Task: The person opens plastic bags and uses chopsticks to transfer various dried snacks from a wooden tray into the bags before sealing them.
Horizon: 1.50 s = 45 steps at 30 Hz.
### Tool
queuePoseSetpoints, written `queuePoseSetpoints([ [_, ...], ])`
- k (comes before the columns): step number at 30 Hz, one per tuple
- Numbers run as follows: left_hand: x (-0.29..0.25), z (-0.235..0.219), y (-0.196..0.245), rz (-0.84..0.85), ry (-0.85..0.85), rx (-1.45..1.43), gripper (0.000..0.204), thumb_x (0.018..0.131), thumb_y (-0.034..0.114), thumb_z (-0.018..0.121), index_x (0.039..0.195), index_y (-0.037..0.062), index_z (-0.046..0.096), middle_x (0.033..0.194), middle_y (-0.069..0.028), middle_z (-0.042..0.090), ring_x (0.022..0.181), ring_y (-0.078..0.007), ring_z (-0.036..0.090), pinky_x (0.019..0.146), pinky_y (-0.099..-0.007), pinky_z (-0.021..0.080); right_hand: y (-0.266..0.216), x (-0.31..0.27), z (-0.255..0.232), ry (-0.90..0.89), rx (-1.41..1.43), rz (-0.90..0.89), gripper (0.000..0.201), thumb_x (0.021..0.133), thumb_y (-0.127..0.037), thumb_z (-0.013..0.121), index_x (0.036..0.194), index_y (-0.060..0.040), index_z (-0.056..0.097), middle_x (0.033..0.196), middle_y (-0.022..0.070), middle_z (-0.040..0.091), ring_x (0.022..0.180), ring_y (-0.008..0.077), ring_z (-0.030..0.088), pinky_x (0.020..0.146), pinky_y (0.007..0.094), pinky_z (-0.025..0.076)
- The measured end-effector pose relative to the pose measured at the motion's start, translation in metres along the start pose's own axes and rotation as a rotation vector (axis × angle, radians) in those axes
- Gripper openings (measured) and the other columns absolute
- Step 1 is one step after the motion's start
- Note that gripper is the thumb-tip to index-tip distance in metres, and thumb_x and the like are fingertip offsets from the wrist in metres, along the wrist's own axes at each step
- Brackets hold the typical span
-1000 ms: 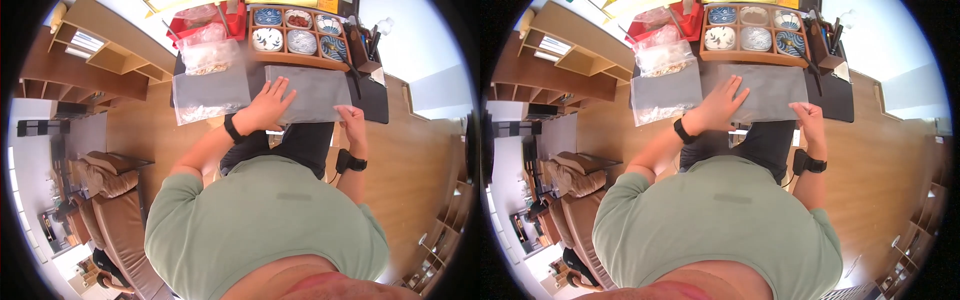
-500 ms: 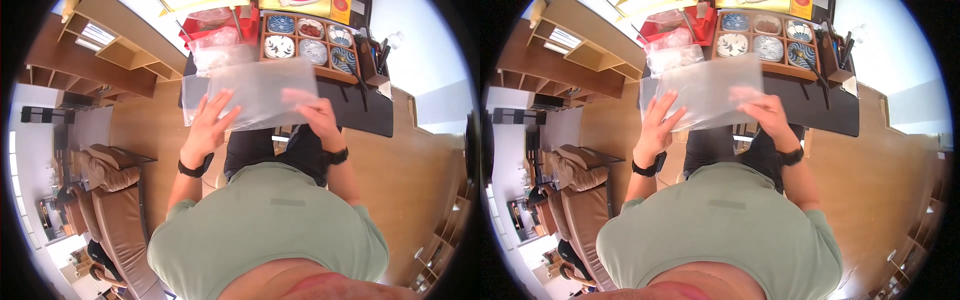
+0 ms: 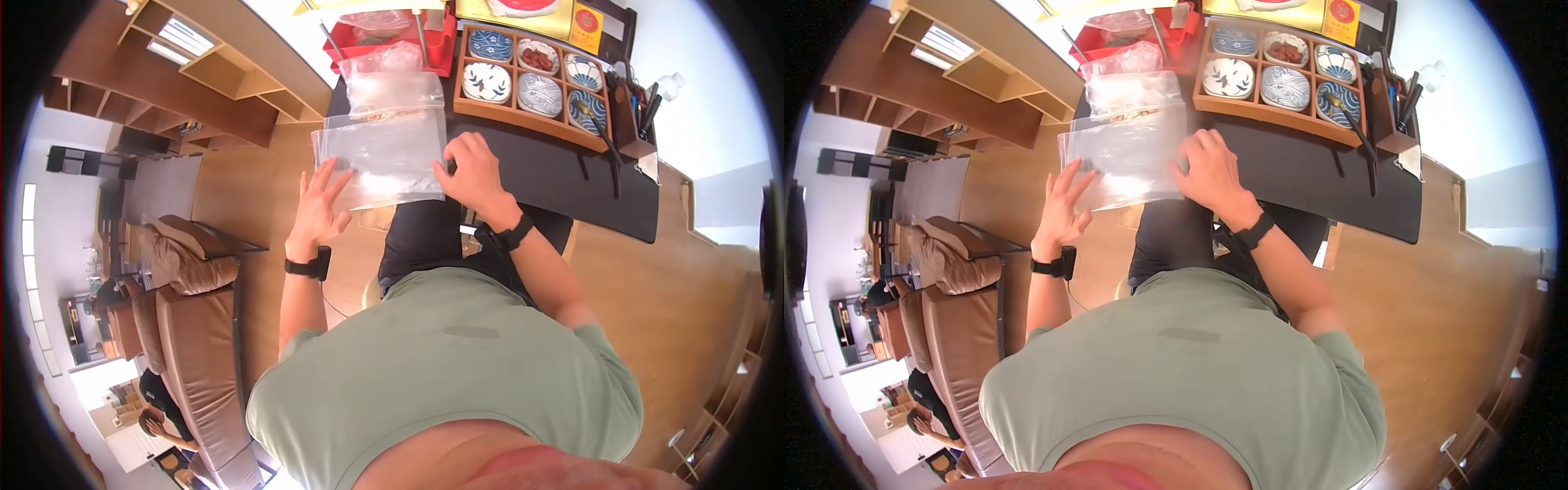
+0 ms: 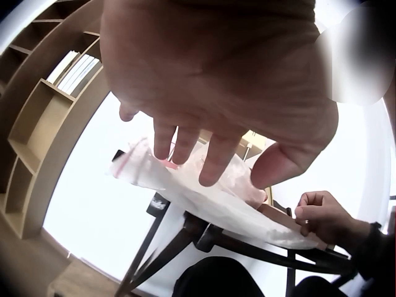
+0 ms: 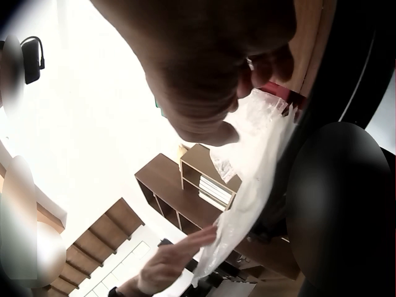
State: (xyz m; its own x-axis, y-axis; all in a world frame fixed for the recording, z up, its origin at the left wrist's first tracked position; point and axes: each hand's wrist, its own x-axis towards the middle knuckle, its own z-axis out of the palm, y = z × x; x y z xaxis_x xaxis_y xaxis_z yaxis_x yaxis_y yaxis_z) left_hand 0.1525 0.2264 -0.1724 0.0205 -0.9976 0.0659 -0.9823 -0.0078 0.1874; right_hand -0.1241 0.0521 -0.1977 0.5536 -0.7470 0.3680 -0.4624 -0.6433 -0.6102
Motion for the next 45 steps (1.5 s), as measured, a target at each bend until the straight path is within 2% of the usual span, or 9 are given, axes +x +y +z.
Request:
queuePoseSetpoints([
  [7, 0.058, 0.029, -0.007, -0.013, 0.069, 0.021, 0.068, 0.090, 0.048, 0.067, 0.145, 0.0116, 0.051, 0.153, -0.0220, 0.040, 0.143, -0.0407, 0.036, 0.114, -0.0677, 0.026, 0.005, -0.005, 0.017, -0.228, -0.056, -0.376, 0.050, 0.087, -0.030, 0.074, 0.129, -0.0064, 0.062, 0.141, 0.0140, 0.052, 0.133, 0.0349, 0.048, 0.115, 0.0572, 0.034],
  [9, 0.079, 0.022, -0.013, -0.114, 0.077, 0.148, 0.063, 0.089, 0.040, 0.070, 0.142, 0.0111, 0.053, 0.149, -0.0256, 0.043, 0.138, -0.0442, 0.040, 0.113, -0.0658, 0.027, 0.006, -0.003, 0.019, -0.236, -0.077, -0.390, 0.051, 0.087, -0.032, 0.074, 0.130, -0.0067, 0.061, 0.142, 0.0141, 0.052, 0.134, 0.0349, 0.047, 0.115, 0.0574, 0.034],
  [13, 0.143, -0.026, 0.023, 0.161, 0.573, 0.088, 0.067, 0.078, 0.020, 0.081, 0.139, 0.0096, 0.054, 0.146, -0.0243, 0.044, 0.132, -0.0441, 0.044, 0.108, -0.0590, 0.035, 0.001, -0.002, 0.016, -0.301, -0.136, -0.349, 0.054, 0.088, -0.036, 0.073, 0.133, -0.0101, 0.060, 0.146, 0.0153, 0.049, 0.138, 0.0338, 0.044, 0.115, 0.0583, 0.032],
  [20, 0.220, -0.013, -0.005, 0.417, 0.524, 0.146, 0.034, 0.086, 0.011, 0.069, 0.120, 0.0086, 0.066, 0.127, -0.0159, 0.063, 0.116, -0.0369, 0.058, 0.101, -0.0482, 0.044, 0.005, -0.004, 0.022, -0.310, -0.186, -0.343, 0.058, 0.089, -0.041, 0.071, 0.140, -0.0172, 0.058, 0.152, 0.0175, 0.044, 0.143, 0.0345, 0.037, 0.117, 0.0603, 0.028],
  [27, 0.226, -0.069, 0.010, 0.264, 0.498, -0.172, 0.019, 0.091, 0.009, 0.063, 0.109, 0.0022, 0.064, 0.086, -0.0246, 0.065, 0.080, -0.0435, 0.062, 0.070, -0.0468, 0.052, 0.005, -0.005, 0.030, -0.290, -0.221, -0.338, 0.060, 0.091, -0.045, 0.068, 0.142, -0.0170, 0.056, 0.156, 0.0184, 0.039, 0.146, 0.0353, 0.034, 0.117, 0.0632, 0.026],
  [31, 0.226, -0.088, 0.017, 0.295, 0.489, -0.450, 0.021, 0.098, 0.018, 0.062, 0.109, 0.0001, 0.061, 0.082, -0.0215, 0.063, 0.074, -0.0381, 0.061, 0.069, -0.0425, 0.049, 0.008, 0.000, 0.040, -0.263, -0.235, -0.305, 0.060, 0.091, -0.045, 0.067, 0.142, -0.0150, 0.056, 0.156, 0.0193, 0.039, 0.146, 0.0358, 0.033, 0.115, 0.0657, 0.026],
  [33, 0.225, -0.098, 0.023, 0.253, 0.392, -0.395, 0.020, 0.103, 0.018, 0.059, 0.111, -0.0005, 0.062, 0.088, -0.0070, 0.067, 0.080, -0.0117, 0.055, 0.075, -0.0297, 0.049, 0.001, 0.008, 0.039, -0.278, -0.275, -0.270, 0.061, 0.092, -0.047, 0.065, 0.142, -0.0137, 0.055, 0.156, 0.0197, 0.038, 0.146, 0.0361, 0.033, 0.115, 0.0665, 0.025],
  [41, 0.226, -0.094, 0.032, 0.291, 0.315, -0.577, 0.030, 0.106, 0.020, 0.056, 0.123, -0.0032, 0.062, 0.090, 0.0019, 0.063, 0.082, -0.0058, 0.052, 0.073, -0.0242, 0.046, -0.007, 0.021, 0.026, -0.308, -0.265, -0.158, 0.070, 0.094, -0.058, 0.057, 0.144, -0.0097, 0.054, 0.157, 0.0211, 0.037, 0.148, 0.0363, 0.029, 0.116, 0.0684, 0.022],
  [45, 0.224, -0.091, 0.050, 0.378, 0.353, -0.727, 0.022, 0.104, 0.020, 0.056, 0.107, -0.0017, 0.059, 0.081, 0.0031, 0.055, 0.074, -0.0064, 0.048, 0.065, -0.0266, 0.042, 0.004, 0.030, 0.026, -0.313, -0.294, -0.093, 0.072, 0.092, -0.059, 0.059, 0.142, -0.0078, 0.056, 0.156, 0.0211, 0.038, 0.149, 0.0354, 0.029, 0.117, 0.0671, 0.022],
])
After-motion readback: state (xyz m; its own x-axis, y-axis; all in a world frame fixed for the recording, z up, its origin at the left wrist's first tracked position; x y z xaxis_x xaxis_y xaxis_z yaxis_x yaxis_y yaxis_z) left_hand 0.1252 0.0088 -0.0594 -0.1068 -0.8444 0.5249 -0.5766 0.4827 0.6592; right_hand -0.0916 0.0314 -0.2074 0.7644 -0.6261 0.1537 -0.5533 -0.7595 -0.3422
